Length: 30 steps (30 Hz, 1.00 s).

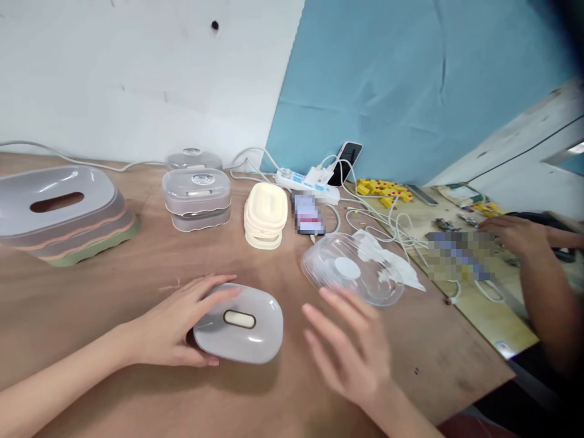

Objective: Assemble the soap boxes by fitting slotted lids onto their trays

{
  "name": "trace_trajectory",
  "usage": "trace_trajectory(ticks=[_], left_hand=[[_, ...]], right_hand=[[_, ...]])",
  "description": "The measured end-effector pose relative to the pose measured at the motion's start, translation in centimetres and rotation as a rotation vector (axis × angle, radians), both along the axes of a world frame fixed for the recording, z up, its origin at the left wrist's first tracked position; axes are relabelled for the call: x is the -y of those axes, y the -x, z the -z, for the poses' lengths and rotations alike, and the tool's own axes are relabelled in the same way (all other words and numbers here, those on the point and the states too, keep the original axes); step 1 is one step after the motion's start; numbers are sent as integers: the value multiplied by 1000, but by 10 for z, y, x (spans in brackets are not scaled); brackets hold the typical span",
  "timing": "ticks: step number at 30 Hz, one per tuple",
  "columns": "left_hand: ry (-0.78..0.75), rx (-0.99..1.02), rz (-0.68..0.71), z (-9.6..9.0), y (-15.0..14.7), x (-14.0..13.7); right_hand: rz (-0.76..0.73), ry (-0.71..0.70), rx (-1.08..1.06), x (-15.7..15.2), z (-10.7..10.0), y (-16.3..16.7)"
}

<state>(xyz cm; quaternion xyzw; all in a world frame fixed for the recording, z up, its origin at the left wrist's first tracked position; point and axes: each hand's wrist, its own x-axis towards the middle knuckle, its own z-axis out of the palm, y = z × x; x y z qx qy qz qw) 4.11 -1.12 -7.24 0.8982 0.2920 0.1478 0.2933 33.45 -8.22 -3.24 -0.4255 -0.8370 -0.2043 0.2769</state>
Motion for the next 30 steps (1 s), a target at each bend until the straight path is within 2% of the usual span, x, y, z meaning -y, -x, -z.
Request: trace_trajectory(ticks=[3, 5, 8, 10, 13, 15, 18, 20, 22, 25, 27, 28, 30], left_hand=[[39, 6, -35, 0, 1, 2], [65, 14, -51, 0, 1, 2], [79, 34, -57, 2, 1, 2], [80, 48, -57, 2, 1, 2], [90, 66, -65, 3, 1, 2], [91, 83, -72, 4, 1, 2], [98, 101, -91, 7, 2, 1], [113, 99, -88, 9, 3, 0], [132, 88, -69, 11, 5, -2], [146, 103, -55, 10, 6, -3], [153, 131, -54, 9, 6, -3], [157, 144, -53, 8, 5, -3], [166, 159, -55, 8, 4, -3]], right_hand=[[332, -37, 72, -2, -18, -24], [432, 31, 133, -3, -23, -39], [435, 159, 162, -4, -22, -53], [393, 187, 128, -5, -21, -58], [371, 134, 43, -7, -24, -57], [419, 60, -41, -7, -30, -53], [458, -29, -344, -3, -39, -38], [364, 0, -659, 0, -42, -22], [174, 195, -947, -1, -42, -4], [-41, 720, -1171, -12, -32, 19], [-27, 1034, -1177, -23, -20, 27], [5, 1132, -1135, -28, -13, 30], [68, 1186, -1010, -35, 1, 34]])
